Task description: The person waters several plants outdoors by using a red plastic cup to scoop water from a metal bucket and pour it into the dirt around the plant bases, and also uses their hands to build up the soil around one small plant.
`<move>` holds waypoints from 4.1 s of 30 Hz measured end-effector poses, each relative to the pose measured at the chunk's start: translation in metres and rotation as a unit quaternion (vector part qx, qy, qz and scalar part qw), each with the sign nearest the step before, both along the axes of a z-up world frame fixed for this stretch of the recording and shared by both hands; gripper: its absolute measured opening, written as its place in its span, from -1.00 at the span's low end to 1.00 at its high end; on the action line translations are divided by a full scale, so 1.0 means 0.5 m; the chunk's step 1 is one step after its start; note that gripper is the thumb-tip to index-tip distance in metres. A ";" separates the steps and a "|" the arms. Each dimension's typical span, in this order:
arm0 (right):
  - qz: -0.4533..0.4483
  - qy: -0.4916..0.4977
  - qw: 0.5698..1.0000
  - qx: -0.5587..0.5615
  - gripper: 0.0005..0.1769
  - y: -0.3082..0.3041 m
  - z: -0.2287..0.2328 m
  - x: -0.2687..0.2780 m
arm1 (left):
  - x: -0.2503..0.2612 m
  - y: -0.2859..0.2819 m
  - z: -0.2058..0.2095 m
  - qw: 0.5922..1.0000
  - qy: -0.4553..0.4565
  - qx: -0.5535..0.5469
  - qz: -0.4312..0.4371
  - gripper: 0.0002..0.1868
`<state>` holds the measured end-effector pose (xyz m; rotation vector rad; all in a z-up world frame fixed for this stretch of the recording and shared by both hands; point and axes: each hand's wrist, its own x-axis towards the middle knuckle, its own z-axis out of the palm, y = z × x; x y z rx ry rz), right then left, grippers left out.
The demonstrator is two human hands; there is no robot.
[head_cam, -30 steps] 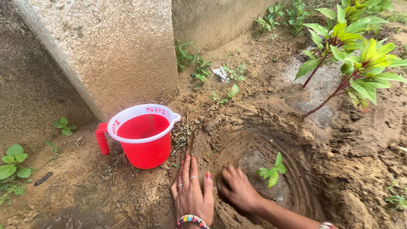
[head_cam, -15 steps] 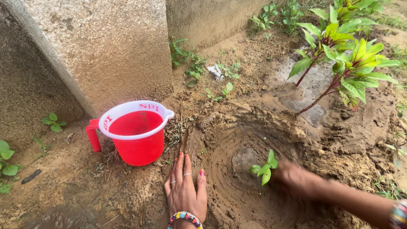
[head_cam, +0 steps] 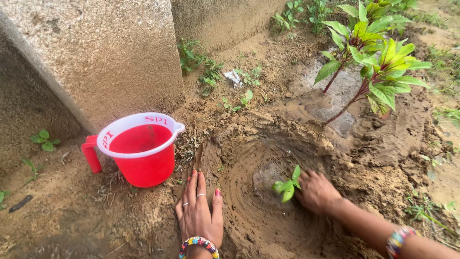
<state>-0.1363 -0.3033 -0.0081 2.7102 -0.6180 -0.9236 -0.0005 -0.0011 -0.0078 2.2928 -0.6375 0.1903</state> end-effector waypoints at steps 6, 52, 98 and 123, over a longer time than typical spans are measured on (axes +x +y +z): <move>0.058 0.042 0.996 0.052 -0.33 0.105 0.039 -0.079 | 0.002 -0.002 -0.007 1.000 -0.020 0.008 0.006 -0.31; 0.177 -0.171 0.958 0.147 -0.01 0.194 0.292 0.297 | 0.086 -0.022 -0.159 0.987 0.077 0.125 -0.058 -0.17; 0.705 -0.372 0.471 0.379 -0.88 1.594 0.974 0.018 | -0.352 1.523 0.616 0.835 0.309 0.195 0.411 -0.59; 0.805 0.011 0.509 0.304 -0.74 1.483 0.230 0.082 | -0.559 1.522 0.531 0.859 0.256 0.258 0.360 -0.64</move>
